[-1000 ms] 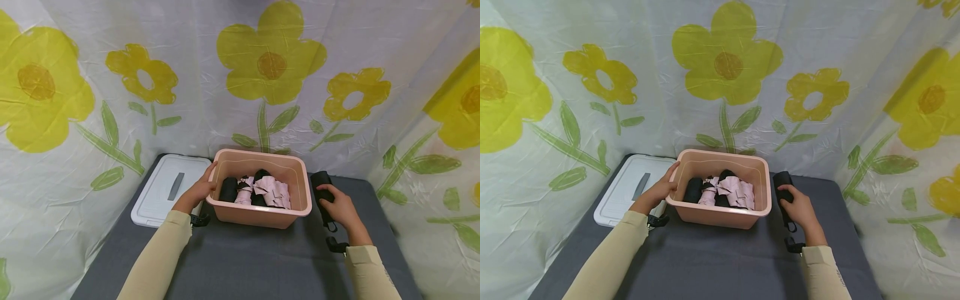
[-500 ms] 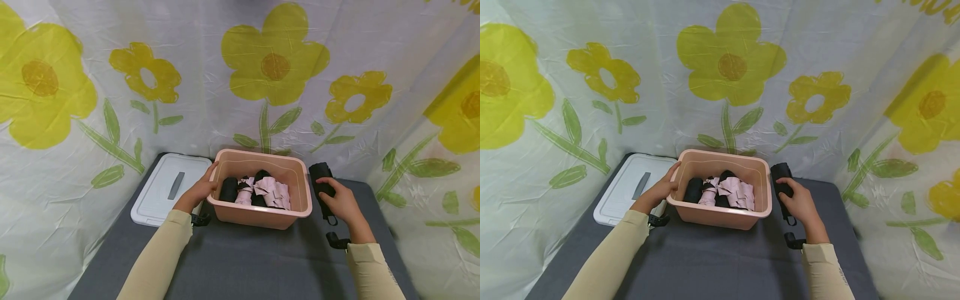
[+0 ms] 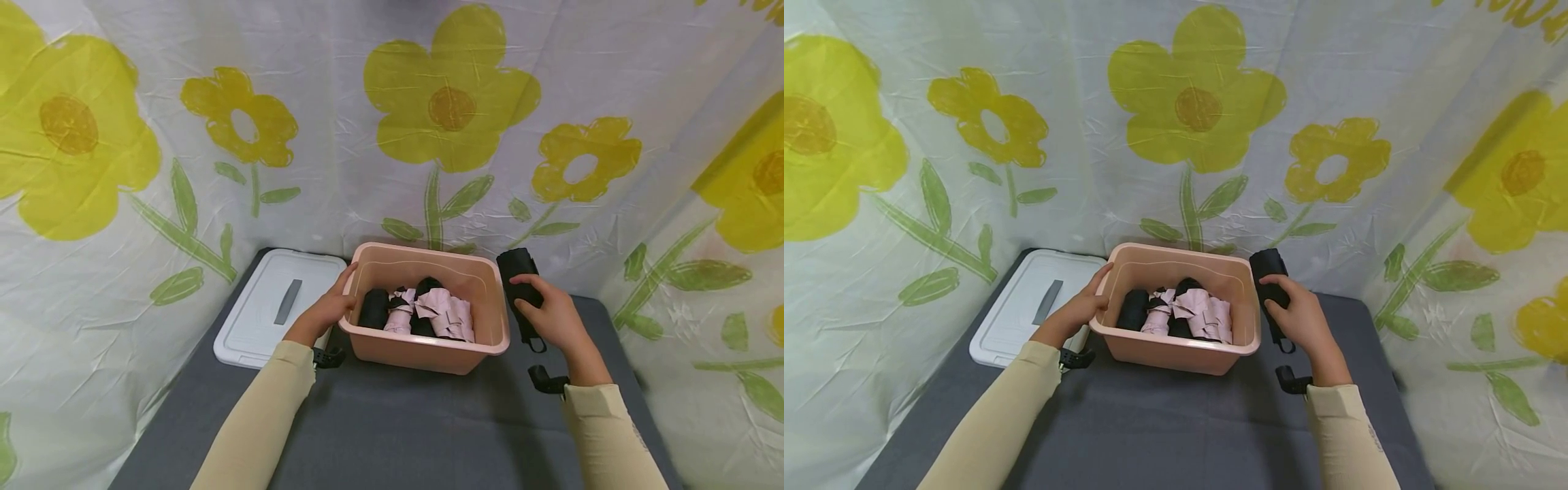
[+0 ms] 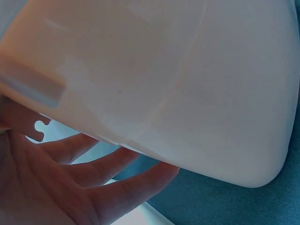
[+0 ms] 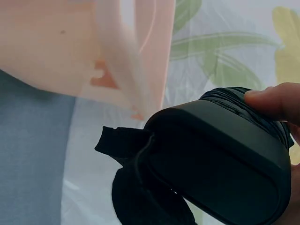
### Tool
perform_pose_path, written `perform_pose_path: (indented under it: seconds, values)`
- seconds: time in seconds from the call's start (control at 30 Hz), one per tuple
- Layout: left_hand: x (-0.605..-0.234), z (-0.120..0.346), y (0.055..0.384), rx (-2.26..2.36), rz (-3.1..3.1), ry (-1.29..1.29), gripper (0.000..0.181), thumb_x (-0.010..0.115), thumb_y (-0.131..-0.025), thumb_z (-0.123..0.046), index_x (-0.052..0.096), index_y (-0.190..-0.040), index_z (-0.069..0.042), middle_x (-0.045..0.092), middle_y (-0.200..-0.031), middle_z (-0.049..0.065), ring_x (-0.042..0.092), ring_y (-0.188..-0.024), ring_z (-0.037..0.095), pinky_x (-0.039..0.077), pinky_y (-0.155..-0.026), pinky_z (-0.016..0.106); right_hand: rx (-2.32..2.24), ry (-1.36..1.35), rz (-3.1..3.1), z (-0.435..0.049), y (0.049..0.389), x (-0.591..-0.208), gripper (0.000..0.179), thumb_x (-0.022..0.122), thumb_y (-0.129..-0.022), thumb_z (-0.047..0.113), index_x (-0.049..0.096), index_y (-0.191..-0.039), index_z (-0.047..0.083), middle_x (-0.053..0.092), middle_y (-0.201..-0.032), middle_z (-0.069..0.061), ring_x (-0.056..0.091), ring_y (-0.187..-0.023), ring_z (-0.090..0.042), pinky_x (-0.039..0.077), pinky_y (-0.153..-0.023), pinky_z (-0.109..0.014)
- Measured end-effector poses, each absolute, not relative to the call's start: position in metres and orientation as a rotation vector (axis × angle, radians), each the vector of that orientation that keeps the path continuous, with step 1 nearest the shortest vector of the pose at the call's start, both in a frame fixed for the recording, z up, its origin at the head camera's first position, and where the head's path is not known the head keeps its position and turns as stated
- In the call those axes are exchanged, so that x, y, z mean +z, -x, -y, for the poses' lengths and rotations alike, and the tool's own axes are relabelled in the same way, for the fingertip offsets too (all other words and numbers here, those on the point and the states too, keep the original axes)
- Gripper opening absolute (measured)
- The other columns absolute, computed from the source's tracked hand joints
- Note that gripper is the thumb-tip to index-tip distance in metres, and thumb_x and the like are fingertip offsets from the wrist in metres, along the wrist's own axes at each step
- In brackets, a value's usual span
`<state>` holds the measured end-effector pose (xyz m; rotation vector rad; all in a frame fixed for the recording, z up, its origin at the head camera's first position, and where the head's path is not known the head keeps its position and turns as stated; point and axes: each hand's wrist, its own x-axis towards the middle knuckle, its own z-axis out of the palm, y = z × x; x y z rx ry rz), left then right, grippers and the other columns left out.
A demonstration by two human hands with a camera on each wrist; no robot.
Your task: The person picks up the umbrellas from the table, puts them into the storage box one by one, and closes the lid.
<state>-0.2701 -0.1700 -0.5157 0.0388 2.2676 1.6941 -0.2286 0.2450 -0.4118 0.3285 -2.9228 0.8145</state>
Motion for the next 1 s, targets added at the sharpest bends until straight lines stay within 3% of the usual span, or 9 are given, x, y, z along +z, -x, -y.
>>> perform_pose_path:
  seconds: [0.3,0.5,0.63,0.87,1.0]
  values:
    - [-0.510,0.169,0.270,1.681,-2.268,-0.021,0.088,0.041,-0.083,-0.002,0.007,-0.153,-0.045,0.006,-0.163,0.009,0.029,-0.135,0.036,0.039,-0.088,0.043,0.837,-0.334,2.942,-0.234,0.235,-0.399,0.039,0.059,-0.094,0.022,0.052,-0.133,0.023,0.056,-0.129,-0.020,0.050,-0.066,-0.025,0.040,-0.060,-0.035]
    - [-0.507,0.171,0.271,1.671,-2.248,-0.015,0.088,0.041,-0.085,-0.002,0.004,-0.154,-0.043,0.003,-0.163,0.010,0.027,-0.135,0.036,0.040,-0.082,0.040,0.877,-0.408,2.920,-0.224,0.240,-0.394,0.038,0.059,-0.094,0.018,0.054,-0.131,0.021,0.058,-0.126,-0.018,0.043,-0.051,-0.022,0.040,-0.054,-0.035]
    - [-0.508,0.170,0.271,1.678,-2.240,-0.021,0.087,0.041,-0.086,-0.002,0.004,-0.154,-0.043,0.002,-0.164,0.009,0.026,-0.135,0.036,0.039,-0.081,0.039,0.860,-0.457,2.923,-0.217,0.243,-0.391,0.038,0.059,-0.094,0.017,0.055,-0.131,0.022,0.057,-0.131,-0.016,0.044,-0.054,-0.022,0.039,-0.056,-0.035]
    - [-0.515,0.171,0.273,1.695,-2.239,0.006,0.087,0.041,-0.085,-0.002,0.008,-0.152,-0.047,0.006,-0.163,0.010,0.031,-0.132,0.037,0.042,-0.069,0.034,0.839,-0.549,2.940,-0.203,0.249,-0.387,0.038,0.059,-0.093,0.016,0.056,-0.130,0.024,0.058,-0.129,-0.017,0.050,-0.060,-0.022,0.043,-0.060,-0.035]
    - [-0.517,0.171,0.272,1.699,-2.252,-0.006,0.088,0.041,-0.084,-0.002,0.008,-0.153,-0.046,0.007,-0.162,0.010,0.031,-0.131,0.036,0.041,-0.074,0.035,0.845,-0.588,2.954,-0.194,0.255,-0.385,0.038,0.059,-0.094,0.017,0.055,-0.131,0.026,0.057,-0.132,-0.015,0.052,-0.062,-0.023,0.043,-0.062,-0.036]
